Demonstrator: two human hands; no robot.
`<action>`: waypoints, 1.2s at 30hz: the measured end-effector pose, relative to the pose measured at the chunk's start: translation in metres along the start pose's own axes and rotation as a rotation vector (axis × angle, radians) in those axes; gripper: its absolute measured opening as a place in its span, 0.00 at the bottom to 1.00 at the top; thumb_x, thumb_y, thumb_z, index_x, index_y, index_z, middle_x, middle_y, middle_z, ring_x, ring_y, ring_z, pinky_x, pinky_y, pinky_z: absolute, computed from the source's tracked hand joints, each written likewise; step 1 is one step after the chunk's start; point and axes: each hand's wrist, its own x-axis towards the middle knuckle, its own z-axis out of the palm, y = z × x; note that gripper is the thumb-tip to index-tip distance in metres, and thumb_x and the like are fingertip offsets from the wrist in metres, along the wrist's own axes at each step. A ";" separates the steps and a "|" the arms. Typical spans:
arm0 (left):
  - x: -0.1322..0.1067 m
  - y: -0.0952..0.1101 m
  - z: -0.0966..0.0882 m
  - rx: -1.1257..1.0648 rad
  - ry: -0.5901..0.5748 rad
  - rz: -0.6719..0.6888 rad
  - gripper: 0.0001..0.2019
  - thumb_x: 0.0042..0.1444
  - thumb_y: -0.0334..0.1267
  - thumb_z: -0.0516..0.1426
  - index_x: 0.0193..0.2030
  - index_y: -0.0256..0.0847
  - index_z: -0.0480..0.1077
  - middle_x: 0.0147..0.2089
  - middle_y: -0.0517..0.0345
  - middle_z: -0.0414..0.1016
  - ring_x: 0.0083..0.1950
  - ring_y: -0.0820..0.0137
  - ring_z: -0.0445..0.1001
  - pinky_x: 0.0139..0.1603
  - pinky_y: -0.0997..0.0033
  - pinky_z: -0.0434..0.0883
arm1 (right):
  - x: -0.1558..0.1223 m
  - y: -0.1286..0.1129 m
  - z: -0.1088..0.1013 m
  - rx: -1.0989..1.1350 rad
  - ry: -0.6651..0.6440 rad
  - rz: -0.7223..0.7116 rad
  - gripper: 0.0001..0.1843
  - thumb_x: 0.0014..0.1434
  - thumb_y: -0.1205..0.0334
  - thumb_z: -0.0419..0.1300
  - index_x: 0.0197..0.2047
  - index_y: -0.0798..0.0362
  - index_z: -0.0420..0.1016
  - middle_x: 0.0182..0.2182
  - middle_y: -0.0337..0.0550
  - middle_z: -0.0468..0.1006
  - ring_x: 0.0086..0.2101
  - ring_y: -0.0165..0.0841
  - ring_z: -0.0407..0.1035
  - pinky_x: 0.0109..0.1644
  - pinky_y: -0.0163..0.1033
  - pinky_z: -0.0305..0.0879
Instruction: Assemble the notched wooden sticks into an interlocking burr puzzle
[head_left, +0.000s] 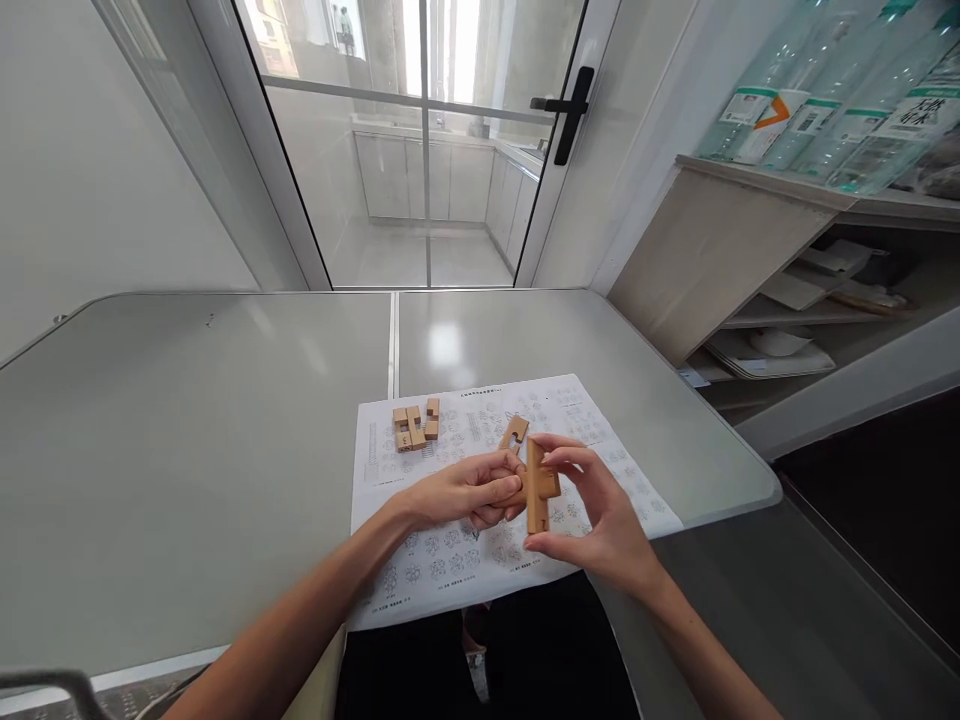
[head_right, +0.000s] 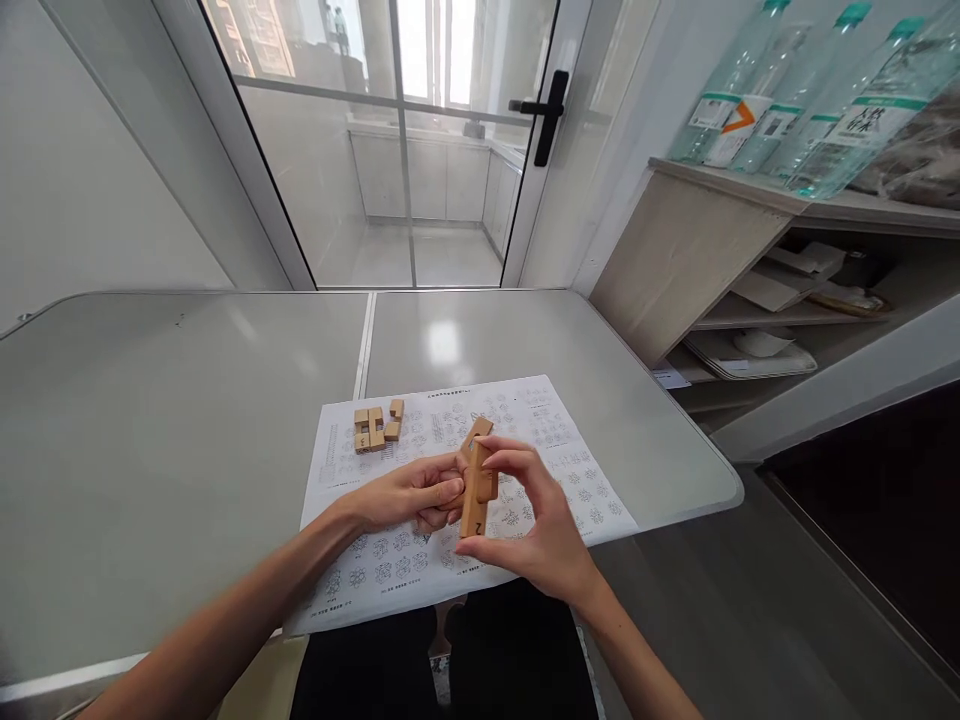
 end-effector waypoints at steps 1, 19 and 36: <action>0.000 0.000 0.001 -0.008 -0.011 -0.003 0.17 0.71 0.55 0.57 0.48 0.42 0.62 0.33 0.66 0.65 0.22 0.81 0.50 0.22 0.74 0.48 | -0.002 0.001 0.003 0.011 0.000 0.010 0.36 0.51 0.57 0.80 0.59 0.39 0.69 0.66 0.46 0.70 0.66 0.49 0.65 0.68 0.55 0.69; 0.000 0.005 0.004 -0.005 0.026 -0.046 0.18 0.71 0.53 0.58 0.54 0.39 0.70 0.40 0.55 0.77 0.26 0.77 0.67 0.28 0.72 0.63 | -0.012 0.015 -0.005 0.159 0.034 0.027 0.40 0.54 0.51 0.78 0.65 0.40 0.67 0.66 0.52 0.70 0.67 0.53 0.64 0.66 0.59 0.69; -0.001 0.003 0.008 0.083 0.086 0.042 0.18 0.70 0.55 0.56 0.48 0.40 0.67 0.38 0.57 0.75 0.26 0.78 0.62 0.28 0.72 0.61 | -0.004 0.015 -0.011 0.088 -0.013 0.043 0.41 0.60 0.34 0.68 0.70 0.39 0.64 0.70 0.50 0.66 0.68 0.52 0.62 0.68 0.59 0.67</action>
